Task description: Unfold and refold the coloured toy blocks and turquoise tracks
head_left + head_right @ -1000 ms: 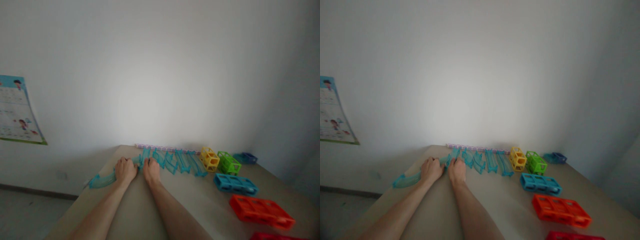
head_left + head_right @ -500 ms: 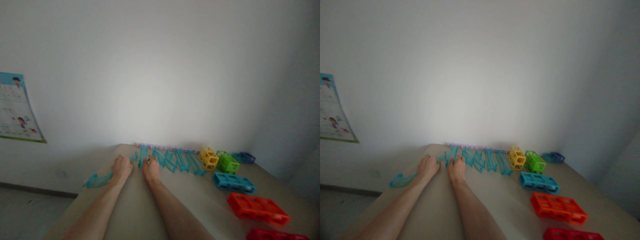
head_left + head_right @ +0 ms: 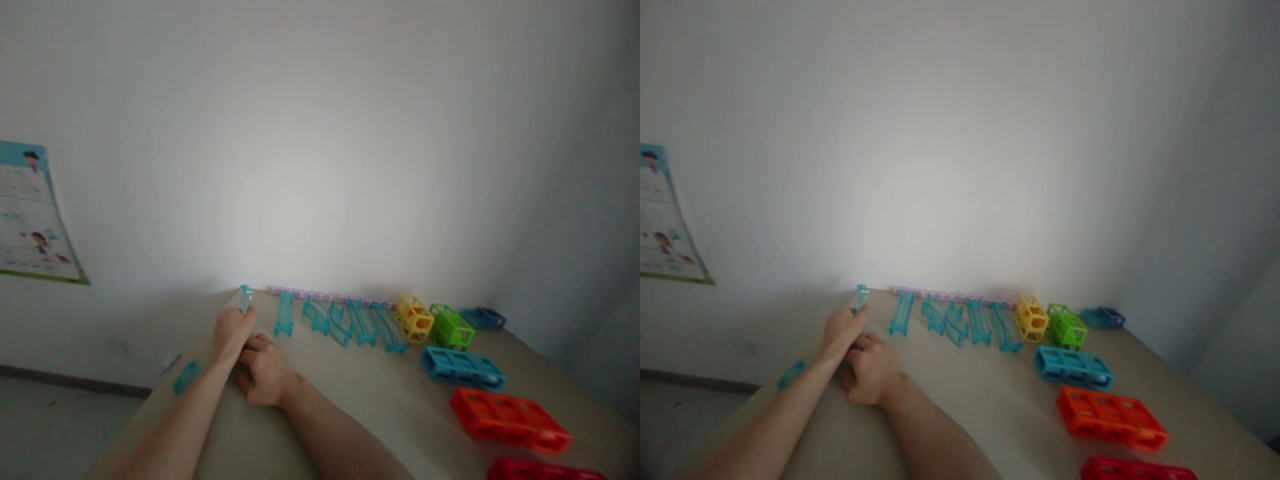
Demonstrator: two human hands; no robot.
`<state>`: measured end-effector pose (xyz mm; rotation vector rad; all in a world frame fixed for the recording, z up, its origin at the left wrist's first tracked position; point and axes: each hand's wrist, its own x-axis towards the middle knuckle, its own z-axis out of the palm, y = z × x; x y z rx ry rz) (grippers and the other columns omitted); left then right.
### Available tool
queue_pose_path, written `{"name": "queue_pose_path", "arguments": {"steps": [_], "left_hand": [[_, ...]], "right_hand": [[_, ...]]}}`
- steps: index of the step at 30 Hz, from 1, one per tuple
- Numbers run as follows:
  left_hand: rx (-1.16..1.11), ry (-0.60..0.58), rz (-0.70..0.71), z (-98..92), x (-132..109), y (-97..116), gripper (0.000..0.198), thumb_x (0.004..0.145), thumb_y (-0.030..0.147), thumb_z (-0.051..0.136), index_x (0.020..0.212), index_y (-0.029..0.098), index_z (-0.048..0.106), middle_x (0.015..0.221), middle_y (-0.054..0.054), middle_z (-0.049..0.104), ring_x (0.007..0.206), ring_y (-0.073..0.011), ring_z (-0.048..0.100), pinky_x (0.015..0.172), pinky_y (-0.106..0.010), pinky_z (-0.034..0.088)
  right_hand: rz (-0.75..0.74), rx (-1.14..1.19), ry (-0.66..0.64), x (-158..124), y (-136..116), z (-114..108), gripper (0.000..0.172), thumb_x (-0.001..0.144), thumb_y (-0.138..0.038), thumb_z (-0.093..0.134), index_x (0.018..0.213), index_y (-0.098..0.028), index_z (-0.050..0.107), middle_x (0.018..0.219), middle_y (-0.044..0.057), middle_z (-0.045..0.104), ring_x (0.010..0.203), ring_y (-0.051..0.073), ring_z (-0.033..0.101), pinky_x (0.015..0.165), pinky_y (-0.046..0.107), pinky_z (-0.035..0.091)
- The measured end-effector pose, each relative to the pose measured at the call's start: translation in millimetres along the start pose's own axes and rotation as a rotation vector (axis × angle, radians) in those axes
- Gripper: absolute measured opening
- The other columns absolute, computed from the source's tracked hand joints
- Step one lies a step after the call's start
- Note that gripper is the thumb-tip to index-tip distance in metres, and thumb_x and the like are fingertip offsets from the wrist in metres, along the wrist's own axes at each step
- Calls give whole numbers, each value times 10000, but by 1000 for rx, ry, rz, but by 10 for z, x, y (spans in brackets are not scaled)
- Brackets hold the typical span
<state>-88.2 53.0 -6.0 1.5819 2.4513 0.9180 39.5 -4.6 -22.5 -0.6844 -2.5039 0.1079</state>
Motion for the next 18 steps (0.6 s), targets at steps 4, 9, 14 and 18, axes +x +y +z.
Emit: {"name": "queue_pose_path", "arguments": {"steps": [4,9,14,18], "left_hand": [[-188,131,-49,-30,-13,24,510,853,451,335,901,100,702,881,-188,704,895,-317,652,768,-385,478],[-439,438,-11,-82,-97,72,451,845,462,391,976,107,637,968,-152,667,923,-261,614,837,-348,461],[-567,547,118,-126,-214,126,372,851,429,419,973,124,595,939,-115,624,826,-204,599,761,-296,477],[-629,596,197,-148,-274,140,305,864,411,410,975,156,538,942,-86,583,828,-174,588,742,-260,490]], "right_hand": [[31,-45,-32,-16,11,-12,267,780,-329,596,989,-167,638,1052,81,609,953,232,524,880,339,427],[33,-115,-83,-34,-6,-6,420,808,-429,576,1114,-142,576,1066,104,610,975,261,491,888,397,415],[78,-151,-87,-76,-19,-57,438,847,-482,511,1118,-142,566,1074,120,595,977,275,490,837,414,436],[34,-102,-70,-61,-21,-42,574,822,-458,543,1296,-149,449,1277,139,511,1159,298,419,913,434,403]]}}
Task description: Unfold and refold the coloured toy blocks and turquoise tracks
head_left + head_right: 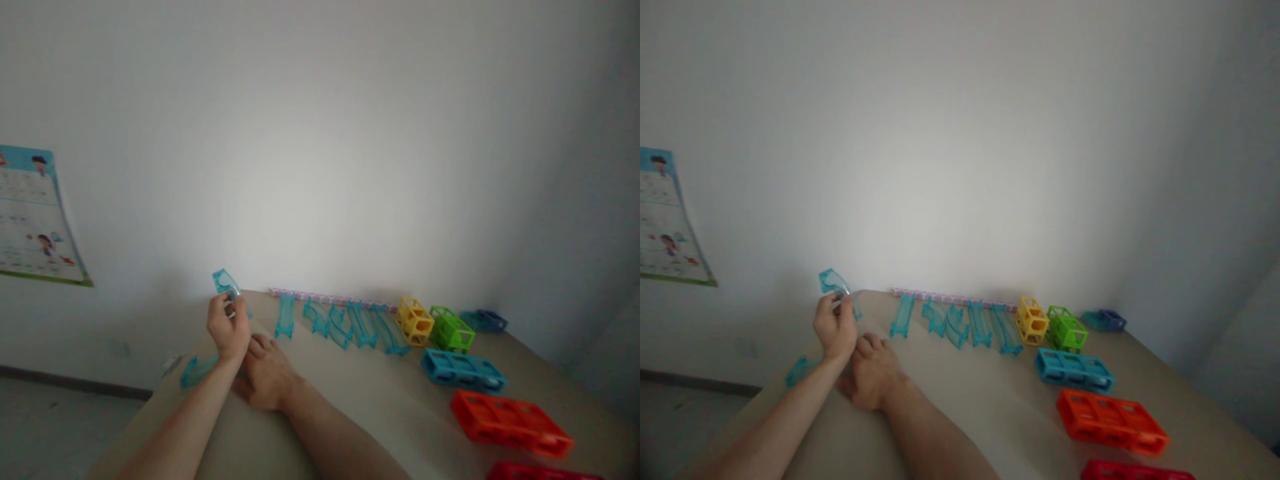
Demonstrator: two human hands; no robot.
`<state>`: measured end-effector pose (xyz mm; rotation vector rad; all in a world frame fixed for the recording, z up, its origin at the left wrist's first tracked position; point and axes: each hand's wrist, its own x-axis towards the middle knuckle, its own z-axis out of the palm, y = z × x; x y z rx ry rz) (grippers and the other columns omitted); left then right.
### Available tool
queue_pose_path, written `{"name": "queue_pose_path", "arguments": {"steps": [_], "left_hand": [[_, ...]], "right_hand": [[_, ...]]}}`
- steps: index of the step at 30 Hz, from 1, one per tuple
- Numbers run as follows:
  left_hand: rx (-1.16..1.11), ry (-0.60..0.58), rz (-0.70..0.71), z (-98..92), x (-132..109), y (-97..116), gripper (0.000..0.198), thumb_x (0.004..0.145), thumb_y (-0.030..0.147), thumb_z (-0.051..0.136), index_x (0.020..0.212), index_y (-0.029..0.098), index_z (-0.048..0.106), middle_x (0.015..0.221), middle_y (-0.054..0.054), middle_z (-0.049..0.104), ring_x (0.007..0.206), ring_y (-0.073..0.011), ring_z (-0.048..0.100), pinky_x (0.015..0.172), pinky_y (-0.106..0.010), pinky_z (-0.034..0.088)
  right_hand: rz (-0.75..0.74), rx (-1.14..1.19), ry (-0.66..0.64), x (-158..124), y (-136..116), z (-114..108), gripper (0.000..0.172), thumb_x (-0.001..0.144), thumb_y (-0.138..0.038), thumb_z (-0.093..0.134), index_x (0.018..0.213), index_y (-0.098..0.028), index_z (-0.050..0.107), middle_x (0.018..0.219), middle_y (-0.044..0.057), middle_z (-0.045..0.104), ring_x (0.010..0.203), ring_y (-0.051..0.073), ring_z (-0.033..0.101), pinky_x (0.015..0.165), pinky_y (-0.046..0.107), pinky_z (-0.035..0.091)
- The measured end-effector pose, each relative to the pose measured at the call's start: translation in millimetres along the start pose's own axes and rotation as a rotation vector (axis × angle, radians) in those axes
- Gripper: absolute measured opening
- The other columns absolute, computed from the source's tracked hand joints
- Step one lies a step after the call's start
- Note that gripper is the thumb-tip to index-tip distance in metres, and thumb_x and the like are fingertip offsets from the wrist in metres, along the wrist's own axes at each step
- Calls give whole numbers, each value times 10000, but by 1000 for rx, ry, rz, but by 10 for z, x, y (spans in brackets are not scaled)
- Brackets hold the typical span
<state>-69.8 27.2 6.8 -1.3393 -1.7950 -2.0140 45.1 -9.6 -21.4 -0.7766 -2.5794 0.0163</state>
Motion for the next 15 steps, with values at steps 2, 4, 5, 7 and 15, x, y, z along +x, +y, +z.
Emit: {"name": "queue_pose_path", "arguments": {"steps": [2,4,5,7,15], "left_hand": [[-28,-35,14,-9,-25,15,294,858,425,419,972,169,508,940,-77,561,803,-162,588,693,-243,498],[-64,-80,27,-15,-54,30,285,845,434,434,955,178,494,931,-70,542,784,-156,586,634,-224,494],[-91,-94,38,-18,-68,38,278,836,433,448,942,180,494,921,-65,536,777,-154,584,611,-216,487],[-166,-104,52,-23,-92,55,263,818,422,482,925,182,503,864,-43,533,732,-146,571,587,-212,473],[-767,-504,-362,34,-144,160,250,769,426,513,705,185,509,538,45,435,435,-91,382,366,-197,278]], "right_hand": [[-42,17,-31,27,-1,28,532,826,-430,536,1294,-188,464,1316,118,501,1224,301,377,958,453,368],[-69,26,-61,44,1,45,431,837,-389,522,1236,-226,522,1287,90,537,1232,290,381,986,455,345],[-78,31,-57,41,2,44,402,840,-370,520,1217,-233,538,1276,81,547,1233,282,383,1001,443,336],[-96,37,-7,6,-2,20,425,842,-354,529,1245,-219,516,1309,84,518,1251,262,367,1045,406,303],[131,-15,-15,-522,-195,-202,351,809,-360,622,1104,-180,562,1080,99,545,1025,260,465,918,383,411]]}}
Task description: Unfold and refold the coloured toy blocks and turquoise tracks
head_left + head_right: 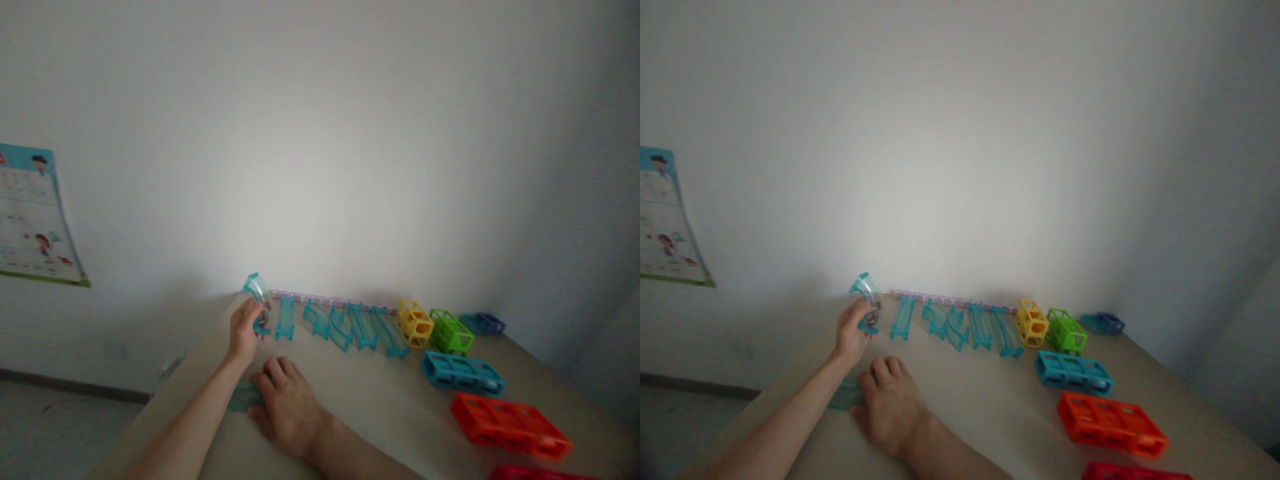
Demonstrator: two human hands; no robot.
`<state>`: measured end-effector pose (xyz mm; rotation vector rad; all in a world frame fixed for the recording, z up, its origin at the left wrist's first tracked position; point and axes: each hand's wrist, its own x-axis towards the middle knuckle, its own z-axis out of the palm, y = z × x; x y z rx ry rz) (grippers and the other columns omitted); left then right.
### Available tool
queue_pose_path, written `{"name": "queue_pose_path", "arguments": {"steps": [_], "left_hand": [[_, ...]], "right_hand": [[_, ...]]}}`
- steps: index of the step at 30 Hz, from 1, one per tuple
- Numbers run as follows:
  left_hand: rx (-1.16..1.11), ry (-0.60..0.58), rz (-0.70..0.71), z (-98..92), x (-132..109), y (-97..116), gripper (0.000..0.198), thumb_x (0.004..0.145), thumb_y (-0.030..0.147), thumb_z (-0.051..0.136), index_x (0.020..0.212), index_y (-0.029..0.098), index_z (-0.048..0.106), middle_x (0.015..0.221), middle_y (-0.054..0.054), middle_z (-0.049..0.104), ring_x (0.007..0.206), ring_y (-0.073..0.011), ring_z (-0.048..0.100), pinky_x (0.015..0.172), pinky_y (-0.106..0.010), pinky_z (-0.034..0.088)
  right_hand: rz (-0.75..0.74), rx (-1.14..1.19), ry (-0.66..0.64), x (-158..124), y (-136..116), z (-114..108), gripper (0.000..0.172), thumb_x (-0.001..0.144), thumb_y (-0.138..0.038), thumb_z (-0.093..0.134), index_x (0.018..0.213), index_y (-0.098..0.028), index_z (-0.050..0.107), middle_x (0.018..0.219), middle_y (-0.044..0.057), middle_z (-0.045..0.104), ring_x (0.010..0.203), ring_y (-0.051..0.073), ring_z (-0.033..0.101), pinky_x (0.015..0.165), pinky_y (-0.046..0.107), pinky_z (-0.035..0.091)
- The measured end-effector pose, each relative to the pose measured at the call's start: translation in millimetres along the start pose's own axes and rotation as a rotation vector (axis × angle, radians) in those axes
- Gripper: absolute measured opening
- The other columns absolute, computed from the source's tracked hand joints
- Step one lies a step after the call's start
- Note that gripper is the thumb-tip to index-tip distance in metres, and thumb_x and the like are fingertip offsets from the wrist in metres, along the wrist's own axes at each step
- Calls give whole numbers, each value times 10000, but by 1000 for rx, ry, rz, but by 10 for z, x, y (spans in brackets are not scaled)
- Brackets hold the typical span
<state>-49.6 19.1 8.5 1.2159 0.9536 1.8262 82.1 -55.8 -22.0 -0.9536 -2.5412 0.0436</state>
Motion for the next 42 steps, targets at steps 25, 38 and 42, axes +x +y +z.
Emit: {"name": "queue_pose_path", "arguments": {"steps": [25,38,42], "left_hand": [[354,-176,-103,101,-82,-209,429,769,538,582,593,148,599,397,47,429,389,-75,383,405,-188,266],[166,-323,-254,154,-145,-246,361,694,482,669,619,130,637,439,65,363,401,-57,271,400,-200,163],[134,-341,-287,165,-148,-243,340,678,465,689,606,138,630,429,68,358,395,-59,285,394,-199,172]], "right_hand": [[562,1436,704,-151,482,-107,492,804,-644,518,719,-161,555,593,0,525,520,114,488,503,225,386],[437,789,671,-252,554,-179,199,870,-280,495,771,-161,621,699,13,563,678,152,496,632,262,372],[257,457,608,-295,468,-313,270,755,-37,465,821,-202,669,801,29,578,846,195,504,771,332,372]]}}
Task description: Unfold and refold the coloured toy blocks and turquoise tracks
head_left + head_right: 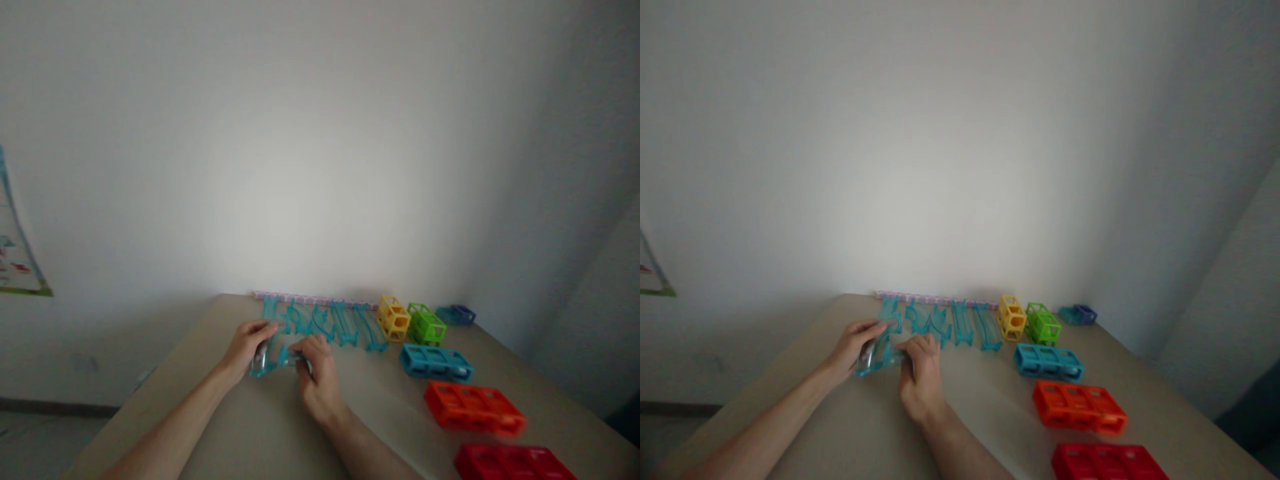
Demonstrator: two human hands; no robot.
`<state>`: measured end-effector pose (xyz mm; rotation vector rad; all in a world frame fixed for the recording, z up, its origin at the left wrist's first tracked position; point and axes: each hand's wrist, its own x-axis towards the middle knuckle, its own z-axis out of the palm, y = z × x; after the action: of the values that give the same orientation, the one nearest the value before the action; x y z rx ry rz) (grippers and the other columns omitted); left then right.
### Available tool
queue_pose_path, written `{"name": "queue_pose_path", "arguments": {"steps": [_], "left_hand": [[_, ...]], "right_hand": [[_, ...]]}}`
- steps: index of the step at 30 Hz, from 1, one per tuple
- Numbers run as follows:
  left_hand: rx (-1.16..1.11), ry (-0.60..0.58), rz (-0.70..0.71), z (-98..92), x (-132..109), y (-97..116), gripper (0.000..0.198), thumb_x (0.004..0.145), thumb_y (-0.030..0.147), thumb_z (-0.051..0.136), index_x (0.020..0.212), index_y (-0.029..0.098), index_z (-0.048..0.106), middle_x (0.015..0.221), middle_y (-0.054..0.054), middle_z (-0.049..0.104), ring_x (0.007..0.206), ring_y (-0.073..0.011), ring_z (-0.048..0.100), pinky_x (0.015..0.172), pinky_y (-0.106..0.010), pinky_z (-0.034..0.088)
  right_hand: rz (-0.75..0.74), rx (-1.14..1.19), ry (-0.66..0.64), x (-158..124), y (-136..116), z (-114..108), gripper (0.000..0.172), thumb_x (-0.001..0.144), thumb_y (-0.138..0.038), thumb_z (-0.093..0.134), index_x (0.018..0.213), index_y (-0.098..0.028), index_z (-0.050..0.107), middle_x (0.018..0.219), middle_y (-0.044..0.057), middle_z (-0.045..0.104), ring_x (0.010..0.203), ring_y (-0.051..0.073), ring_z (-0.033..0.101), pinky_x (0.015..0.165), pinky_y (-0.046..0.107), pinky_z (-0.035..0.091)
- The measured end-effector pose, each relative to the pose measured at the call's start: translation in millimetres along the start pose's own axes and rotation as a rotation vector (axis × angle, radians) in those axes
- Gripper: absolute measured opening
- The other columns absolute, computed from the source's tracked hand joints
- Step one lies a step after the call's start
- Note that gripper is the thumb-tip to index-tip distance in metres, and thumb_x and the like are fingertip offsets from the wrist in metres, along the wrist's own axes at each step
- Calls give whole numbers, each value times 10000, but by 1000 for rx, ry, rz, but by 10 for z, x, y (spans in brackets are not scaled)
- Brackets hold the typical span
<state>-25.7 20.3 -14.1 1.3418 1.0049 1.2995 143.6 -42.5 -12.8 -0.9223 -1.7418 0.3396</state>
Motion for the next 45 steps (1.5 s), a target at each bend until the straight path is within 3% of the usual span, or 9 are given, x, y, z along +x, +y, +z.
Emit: {"name": "queue_pose_path", "arguments": {"steps": [5,9,13,17,22,24,31,37,45], "left_hand": [[-16,3,41,30,-12,27,307,673,438,708,739,140,670,475,62,442,422,-64,362,409,-188,230],[-157,25,7,83,-34,1,352,647,380,741,907,169,630,589,47,563,485,-79,482,448,-175,337],[-235,-28,-64,124,-78,-18,335,648,352,745,891,188,583,586,64,545,443,-66,476,427,-165,362],[-252,-116,-67,125,-113,0,320,685,355,728,909,189,572,618,52,559,458,-66,498,437,-164,395],[-173,-206,-55,109,-144,31,343,728,383,698,967,199,535,586,65,534,429,-83,513,416,-185,431],[-156,-272,-54,105,-156,47,337,749,387,678,977,198,516,583,64,534,425,-100,534,409,-205,451],[-170,-398,-70,98,-175,98,331,760,390,662,973,185,513,619,34,577,444,-131,585,398,-227,471],[-185,-399,-91,103,-190,149,700,759,332,687,1340,245,307,612,61,575,419,-148,599,369,-234,491],[-168,-470,-143,83,-187,140,620,763,329,685,1290,203,385,683,11,617,493,-198,663,359,-232,497]], "right_hand": [[-148,-211,98,17,-61,-17,427,653,66,460,769,-251,721,1123,56,463,1051,238,421,877,405,364],[-189,-231,68,28,-13,34,508,711,82,427,866,-292,734,1265,47,367,928,183,460,778,324,437],[-142,-151,52,23,24,80,395,844,-49,459,1078,-302,652,1219,72,421,833,150,501,759,306,482],[-15,-15,132,15,23,109,451,822,-133,550,1250,-256,479,1136,87,485,807,153,532,734,304,515],[92,98,154,22,-15,93,222,903,-225,469,1083,-205,597,1088,95,541,956,176,565,759,285,515],[125,149,146,25,-18,84,211,914,-261,465,1038,-190,620,1068,95,568,968,180,576,765,279,511],[290,218,150,15,99,148,244,843,-287,567,1050,-160,584,906,71,634,719,147,601,604,240,494],[286,259,152,11,116,161,240,847,-306,555,1035,-164,602,919,73,646,747,154,608,619,246,493],[306,254,189,-2,105,158,236,854,-328,543,999,-160,622,843,56,647,704,146,596,618,241,470]]}}
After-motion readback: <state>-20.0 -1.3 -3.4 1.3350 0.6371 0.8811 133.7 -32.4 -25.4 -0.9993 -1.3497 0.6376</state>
